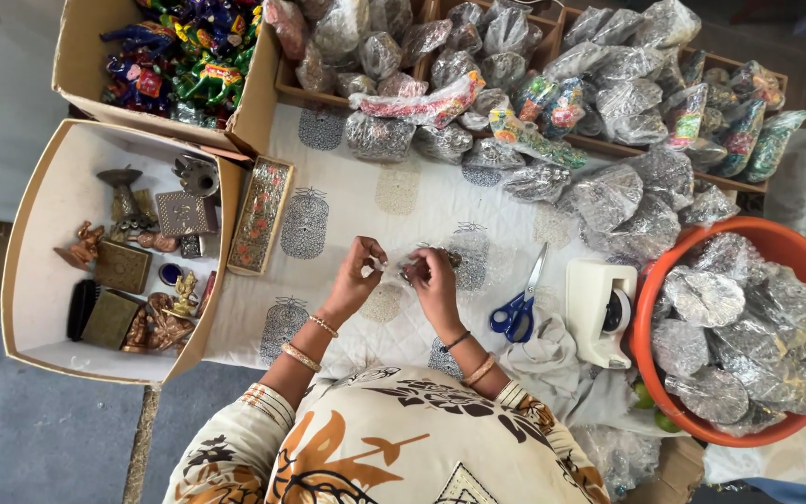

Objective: Wrap decorative items in protective plastic bubble wrap and cut using scissors.

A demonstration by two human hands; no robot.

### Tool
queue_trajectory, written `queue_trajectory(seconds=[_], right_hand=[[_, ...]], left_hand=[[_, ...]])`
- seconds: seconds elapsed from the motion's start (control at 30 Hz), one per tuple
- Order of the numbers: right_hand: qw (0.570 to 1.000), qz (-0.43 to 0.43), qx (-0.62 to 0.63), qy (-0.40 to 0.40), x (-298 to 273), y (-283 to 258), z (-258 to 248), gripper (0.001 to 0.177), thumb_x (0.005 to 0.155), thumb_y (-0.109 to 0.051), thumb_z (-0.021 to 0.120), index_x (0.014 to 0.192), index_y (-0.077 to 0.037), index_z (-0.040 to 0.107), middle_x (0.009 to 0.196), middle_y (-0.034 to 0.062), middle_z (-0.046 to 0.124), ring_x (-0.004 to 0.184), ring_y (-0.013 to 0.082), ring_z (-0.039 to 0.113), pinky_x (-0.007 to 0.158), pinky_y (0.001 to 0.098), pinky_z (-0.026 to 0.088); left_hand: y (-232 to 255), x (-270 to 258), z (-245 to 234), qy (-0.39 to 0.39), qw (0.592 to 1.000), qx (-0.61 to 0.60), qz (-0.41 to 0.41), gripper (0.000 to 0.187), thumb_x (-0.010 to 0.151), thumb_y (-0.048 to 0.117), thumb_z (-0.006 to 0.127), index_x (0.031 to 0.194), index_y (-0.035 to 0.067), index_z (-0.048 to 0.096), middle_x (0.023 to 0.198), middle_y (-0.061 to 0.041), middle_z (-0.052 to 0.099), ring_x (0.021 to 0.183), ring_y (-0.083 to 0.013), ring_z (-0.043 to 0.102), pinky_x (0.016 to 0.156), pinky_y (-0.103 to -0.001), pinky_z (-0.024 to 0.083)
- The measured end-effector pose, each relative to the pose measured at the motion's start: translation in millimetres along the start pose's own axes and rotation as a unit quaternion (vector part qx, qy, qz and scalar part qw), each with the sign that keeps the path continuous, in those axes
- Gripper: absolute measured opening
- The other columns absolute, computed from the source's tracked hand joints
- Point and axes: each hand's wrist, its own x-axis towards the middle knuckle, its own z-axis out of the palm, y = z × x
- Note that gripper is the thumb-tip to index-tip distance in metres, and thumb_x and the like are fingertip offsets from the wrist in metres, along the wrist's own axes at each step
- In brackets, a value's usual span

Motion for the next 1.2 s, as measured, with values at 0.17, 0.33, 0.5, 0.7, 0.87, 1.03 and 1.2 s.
queue_trajectory(seconds=[0.17, 0.33, 0.5, 0.7, 0.87, 1.03, 1.2], right_hand=[[0.963, -0.238, -0.129, -0.005, 7.4, -37.9, 0.2, 0.031, 0.081, 0.001, 0.076, 0.110, -0.004, 0.067, 0.103, 0.0106, 0.063, 0.091, 0.0271, 0.065, 0.074, 0.0335, 0.055], [0.981, -0.157, -0.100, -0.051, 15.6, -19.8, -3.1, 0.020, 0.083, -0.001, 0.079, 0.099, -0.005, 0.069, 0.101, 0.0065, 0.066, 0.085, 0.0196, 0.070, 0.069, 0.0293, 0.057], [0.988, -0.080, -0.098, -0.090, 14.0, -44.7, -10.1, 0.015, 0.088, -0.006, 0.076, 0.102, -0.005, 0.070, 0.100, 0.0049, 0.069, 0.079, 0.0166, 0.070, 0.063, 0.0288, 0.055], [0.982, -0.093, -0.129, -0.103, 15.7, -41.3, -9.4, 0.018, 0.087, -0.015, 0.081, 0.099, -0.005, 0.072, 0.094, 0.0045, 0.070, 0.080, 0.0178, 0.069, 0.066, 0.0311, 0.056], [0.974, -0.139, -0.152, -0.091, 20.6, -35.4, -6.6, 0.018, 0.084, -0.012, 0.083, 0.094, -0.004, 0.071, 0.091, 0.0050, 0.069, 0.083, 0.0215, 0.068, 0.070, 0.0341, 0.056], [0.986, -0.080, -0.070, -0.128, 19.2, -32.4, -5.9, 0.016, 0.083, -0.009, 0.078, 0.096, -0.005, 0.069, 0.097, 0.0034, 0.066, 0.088, 0.0204, 0.070, 0.075, 0.0327, 0.060], [0.950, -0.244, -0.181, -0.069, 14.3, -34.9, -9.0, 0.021, 0.077, -0.002, 0.080, 0.093, -0.004, 0.066, 0.095, 0.0060, 0.062, 0.094, 0.0271, 0.061, 0.080, 0.0393, 0.052]], left_hand=[[5.1, -1.1, 2.1, -0.003, 0.999, 0.033, 0.012, 0.038, 0.084, -0.017, 0.062, 0.113, 0.005, 0.050, 0.103, -0.006, 0.061, 0.097, -0.0157, 0.065, 0.082, -0.030, 0.053], [15.0, 2.1, 10.1, 0.015, 0.994, 0.097, 0.046, 0.038, 0.084, -0.013, 0.067, 0.115, 0.004, 0.051, 0.103, -0.010, 0.063, 0.093, -0.0218, 0.067, 0.080, -0.034, 0.056], [39.3, 9.8, 11.9, 0.026, 0.974, 0.204, 0.093, 0.042, 0.076, -0.017, 0.066, 0.111, 0.005, 0.055, 0.099, -0.012, 0.063, 0.091, -0.0320, 0.064, 0.075, -0.039, 0.055], [34.6, 8.3, 9.4, -0.021, 0.975, 0.215, 0.053, 0.046, 0.077, -0.017, 0.062, 0.117, 0.006, 0.056, 0.109, -0.012, 0.061, 0.100, -0.0301, 0.062, 0.081, -0.040, 0.055], [54.0, 12.2, 5.0, -0.026, 0.961, 0.259, 0.093, 0.053, 0.074, -0.013, 0.068, 0.122, 0.006, 0.057, 0.109, -0.012, 0.065, 0.106, -0.0323, 0.059, 0.087, -0.042, 0.054], [48.9, 14.1, 0.2, -0.037, 0.956, 0.277, 0.088, 0.054, 0.076, -0.006, 0.074, 0.125, 0.007, 0.056, 0.099, -0.011, 0.069, 0.104, -0.0325, 0.058, 0.085, -0.041, 0.053], [31.0, 14.8, 0.5, -0.033, 0.961, 0.265, 0.073, 0.049, 0.079, -0.005, 0.072, 0.122, 0.007, 0.054, 0.094, -0.008, 0.071, 0.101, -0.0311, 0.060, 0.084, -0.041, 0.052]])
